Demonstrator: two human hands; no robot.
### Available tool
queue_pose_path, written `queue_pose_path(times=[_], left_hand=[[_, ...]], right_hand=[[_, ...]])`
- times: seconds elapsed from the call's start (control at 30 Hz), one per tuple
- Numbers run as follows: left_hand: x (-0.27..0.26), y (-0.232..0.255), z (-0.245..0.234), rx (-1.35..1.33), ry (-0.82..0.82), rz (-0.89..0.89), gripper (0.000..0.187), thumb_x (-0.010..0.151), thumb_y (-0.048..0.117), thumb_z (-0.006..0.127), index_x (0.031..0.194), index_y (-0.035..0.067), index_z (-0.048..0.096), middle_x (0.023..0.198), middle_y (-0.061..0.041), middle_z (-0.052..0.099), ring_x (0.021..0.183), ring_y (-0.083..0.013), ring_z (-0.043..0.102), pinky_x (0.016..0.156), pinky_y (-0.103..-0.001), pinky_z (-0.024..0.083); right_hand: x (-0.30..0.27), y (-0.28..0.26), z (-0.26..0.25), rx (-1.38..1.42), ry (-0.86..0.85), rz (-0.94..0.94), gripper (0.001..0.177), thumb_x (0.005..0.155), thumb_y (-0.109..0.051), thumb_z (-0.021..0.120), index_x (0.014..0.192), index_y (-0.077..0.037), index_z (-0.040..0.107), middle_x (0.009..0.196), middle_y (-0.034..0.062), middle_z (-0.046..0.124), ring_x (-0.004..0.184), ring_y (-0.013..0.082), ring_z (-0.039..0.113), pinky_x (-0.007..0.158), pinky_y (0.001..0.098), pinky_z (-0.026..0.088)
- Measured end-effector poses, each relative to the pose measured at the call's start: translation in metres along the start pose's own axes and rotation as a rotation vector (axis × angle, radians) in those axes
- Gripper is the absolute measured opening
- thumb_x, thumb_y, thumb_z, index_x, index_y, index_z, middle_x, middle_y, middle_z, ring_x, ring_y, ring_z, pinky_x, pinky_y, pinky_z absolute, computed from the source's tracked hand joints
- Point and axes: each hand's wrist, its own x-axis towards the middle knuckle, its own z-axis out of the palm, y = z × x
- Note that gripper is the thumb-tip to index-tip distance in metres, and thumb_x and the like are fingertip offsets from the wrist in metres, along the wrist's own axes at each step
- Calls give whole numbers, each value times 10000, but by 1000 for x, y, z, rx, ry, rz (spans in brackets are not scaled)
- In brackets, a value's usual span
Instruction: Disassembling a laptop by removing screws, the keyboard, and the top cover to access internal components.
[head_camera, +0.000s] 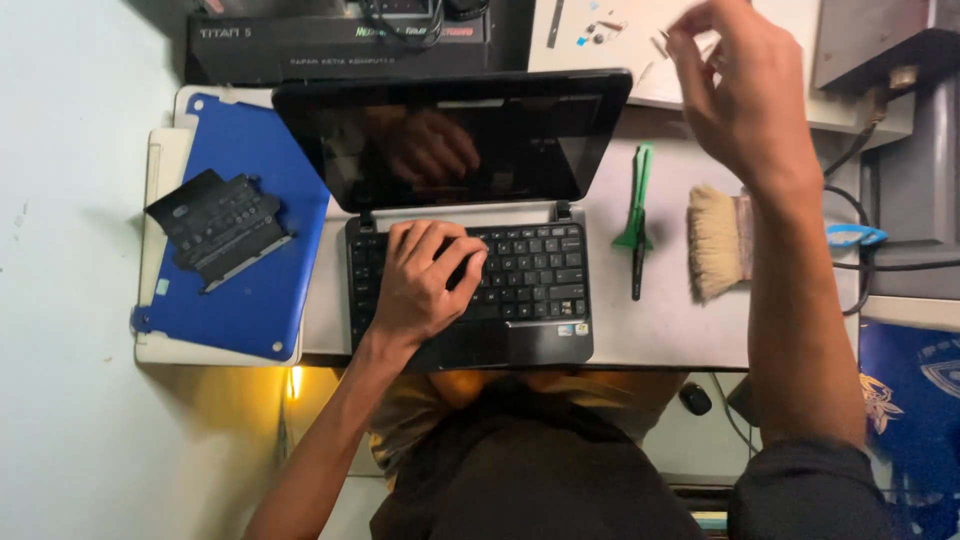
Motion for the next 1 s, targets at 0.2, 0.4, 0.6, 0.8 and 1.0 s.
queue_pose_path(times=[0.2,0.4,0.6,0.8,1.0], left_hand=[[-10,-1,11,-391,10,56,333,1138,142,829,1460,75,777,1200,-48,816,1027,-275,740,985,-406,596],[-16,-7,13,-512,32,89,116,1140,119,830,1252,101,856,1044,-61,825,922,-328,785,859,-422,627],[-18,-15,12,-658,28,-70,69,1173,130,791,1209,124,849,1005,-74,826,908,-302,813,857,-408,648],[-19,-18,11,-700,48,-116,81,1188,149,777,1209,160,854,966,-47,825,901,-242,830,849,-382,662],[-21,-21,20,-491,175,-16,75,1193,190,757,1191,146,819,976,-41,790,962,-269,812,899,-386,651]], right_hand=[[-85,-129,21,492,-352,184,118,1078,-26,827,1195,-42,841,904,86,815,618,195,662,561,364,513],[-99,-152,59,546,-327,167,172,1078,-29,832,1239,-88,837,862,74,774,680,241,728,640,396,588],[-91,-150,63,613,-335,219,186,1073,-23,862,1255,-63,864,981,101,846,720,194,707,622,327,532],[-93,-152,73,574,-228,77,151,1079,9,887,1220,-45,876,1036,97,833,714,202,699,599,312,503],[-101,-138,80,308,-115,-21,110,1143,-29,864,1244,-68,876,1094,68,808,723,206,727,617,336,546]])
